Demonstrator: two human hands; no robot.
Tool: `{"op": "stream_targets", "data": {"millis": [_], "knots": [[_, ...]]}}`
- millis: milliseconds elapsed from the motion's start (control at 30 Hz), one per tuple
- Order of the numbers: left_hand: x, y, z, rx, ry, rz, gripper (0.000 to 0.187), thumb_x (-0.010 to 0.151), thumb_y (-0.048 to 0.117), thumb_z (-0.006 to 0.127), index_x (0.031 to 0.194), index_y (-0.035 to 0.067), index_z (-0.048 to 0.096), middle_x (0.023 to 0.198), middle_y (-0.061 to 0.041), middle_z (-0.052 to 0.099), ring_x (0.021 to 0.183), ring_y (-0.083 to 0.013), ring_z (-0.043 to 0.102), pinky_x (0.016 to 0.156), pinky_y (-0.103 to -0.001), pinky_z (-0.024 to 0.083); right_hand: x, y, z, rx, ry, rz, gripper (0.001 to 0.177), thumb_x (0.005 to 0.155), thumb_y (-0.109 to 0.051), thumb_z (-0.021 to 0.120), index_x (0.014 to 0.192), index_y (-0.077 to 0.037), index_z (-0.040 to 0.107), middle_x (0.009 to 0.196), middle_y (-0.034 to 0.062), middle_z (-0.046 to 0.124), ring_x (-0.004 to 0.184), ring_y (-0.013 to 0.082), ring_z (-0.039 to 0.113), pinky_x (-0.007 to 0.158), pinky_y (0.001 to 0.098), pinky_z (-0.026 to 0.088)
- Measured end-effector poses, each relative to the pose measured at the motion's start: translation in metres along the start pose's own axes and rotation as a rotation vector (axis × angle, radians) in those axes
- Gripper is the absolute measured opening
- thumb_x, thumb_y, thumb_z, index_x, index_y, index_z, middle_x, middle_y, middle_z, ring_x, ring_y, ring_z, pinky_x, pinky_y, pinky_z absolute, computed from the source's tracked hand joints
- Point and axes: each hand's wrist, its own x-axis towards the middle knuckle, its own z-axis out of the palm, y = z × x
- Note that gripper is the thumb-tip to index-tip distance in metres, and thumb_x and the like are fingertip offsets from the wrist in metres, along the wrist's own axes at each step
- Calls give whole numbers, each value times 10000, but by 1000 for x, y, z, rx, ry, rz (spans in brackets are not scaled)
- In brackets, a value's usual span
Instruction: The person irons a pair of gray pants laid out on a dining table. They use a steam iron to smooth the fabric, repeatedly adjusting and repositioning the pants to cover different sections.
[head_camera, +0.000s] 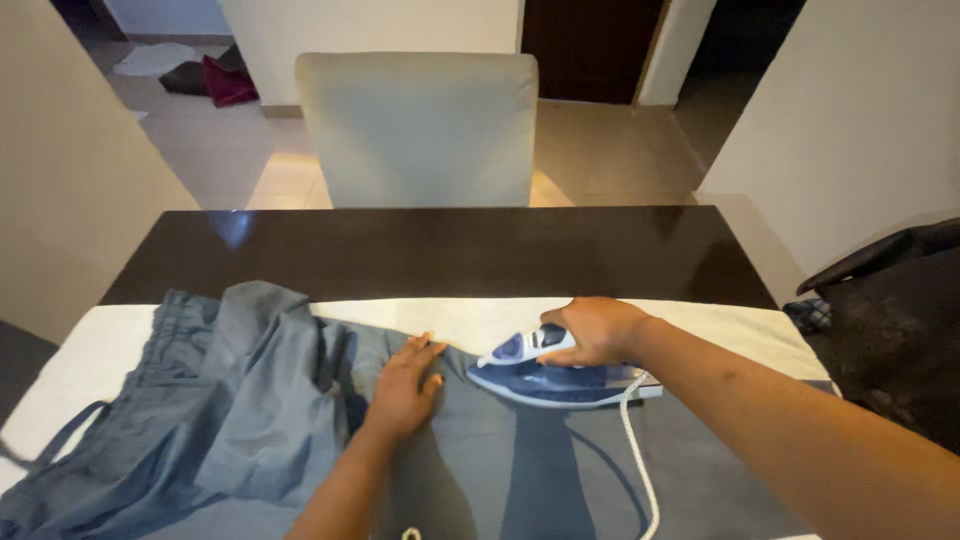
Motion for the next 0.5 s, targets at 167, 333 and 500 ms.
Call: {"op": "stream_targets", "data": {"millis": [167, 333, 500], "knots": [[-32, 50, -19, 431, -258, -300, 651, 969, 431, 533, 1569, 285, 325, 1687, -120, 97, 1558, -284, 96, 1226, -577, 82, 3, -15, 11, 142, 131, 165, 697, 827, -593, 683, 1278, -63, 664, 1073, 195, 736, 998, 359, 714, 902, 427, 554], [-55, 59, -17, 523, -241, -250, 703, 983, 556, 432, 1592, 263, 237, 1681, -134, 93, 1552, -308, 73, 1205, -594, 76, -15, -26, 20, 225, -54, 429, 748, 858, -596, 635, 1376, -60, 568, 974, 199, 754, 778, 344, 760, 773, 436, 605], [-53, 67, -7, 544, -305, -372, 725, 981, 538, 452, 1603, 269, 194, 1691, -123, 59, 1553, -312, 53, 1201, -607, 91, -56, -28, 27, 286, -73, 277, 710, 822, -602, 674, 1307, -85, 637, 920, 180, 755, 667, 290, 721, 682, 402, 578]]}}
